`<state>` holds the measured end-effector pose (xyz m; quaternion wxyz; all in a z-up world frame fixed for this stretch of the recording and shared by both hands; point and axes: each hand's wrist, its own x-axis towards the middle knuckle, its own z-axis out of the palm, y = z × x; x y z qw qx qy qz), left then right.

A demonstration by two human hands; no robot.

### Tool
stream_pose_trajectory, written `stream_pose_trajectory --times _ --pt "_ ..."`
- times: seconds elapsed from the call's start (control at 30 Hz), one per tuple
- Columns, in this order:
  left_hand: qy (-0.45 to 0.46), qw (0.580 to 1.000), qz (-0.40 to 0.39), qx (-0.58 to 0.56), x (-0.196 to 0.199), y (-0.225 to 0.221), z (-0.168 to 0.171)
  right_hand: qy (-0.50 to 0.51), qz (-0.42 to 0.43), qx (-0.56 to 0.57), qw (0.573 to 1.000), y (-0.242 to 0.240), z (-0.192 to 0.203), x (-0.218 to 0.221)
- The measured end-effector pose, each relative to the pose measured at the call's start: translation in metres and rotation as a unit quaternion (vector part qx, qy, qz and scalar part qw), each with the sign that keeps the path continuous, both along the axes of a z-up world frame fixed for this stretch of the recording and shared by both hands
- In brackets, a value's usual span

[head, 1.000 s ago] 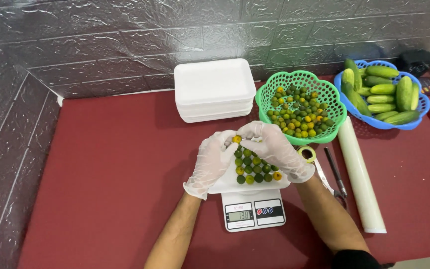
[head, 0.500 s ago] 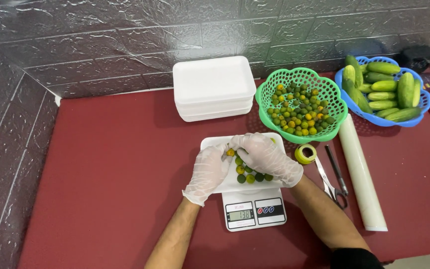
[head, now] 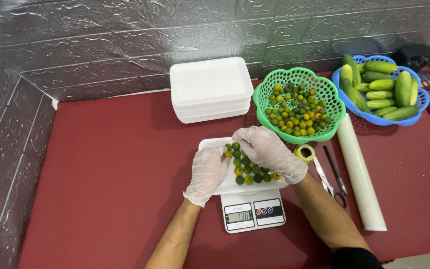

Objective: Arranging small green fruits in a precise grid pattern on a tray placed on a digital scale for weighing and packaging.

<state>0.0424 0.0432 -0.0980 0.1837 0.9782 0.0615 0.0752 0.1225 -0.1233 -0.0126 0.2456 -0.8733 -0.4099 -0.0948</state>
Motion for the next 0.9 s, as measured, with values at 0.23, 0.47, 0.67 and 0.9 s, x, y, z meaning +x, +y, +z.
stream_pose_trajectory --times 0.23,0.47,0.67,0.9 --pt "0.007 1.000 0.016 -0.013 -0.003 0.000 0.008 0.039 0.019 0.009 0.999 -0.004 0.004 0.007" --pt "0.020 0.999 0.016 -0.043 0.001 0.005 0.006 0.086 -0.008 0.052 0.995 -0.016 0.007 0.022" --pt "0.049 0.995 0.026 -0.088 -0.005 0.012 0.030 0.118 -0.047 0.097 0.987 -0.038 0.019 0.034" --pt "0.063 0.990 0.040 -0.118 -0.002 0.012 0.012 0.129 -0.083 0.129 0.980 -0.050 0.042 0.035"
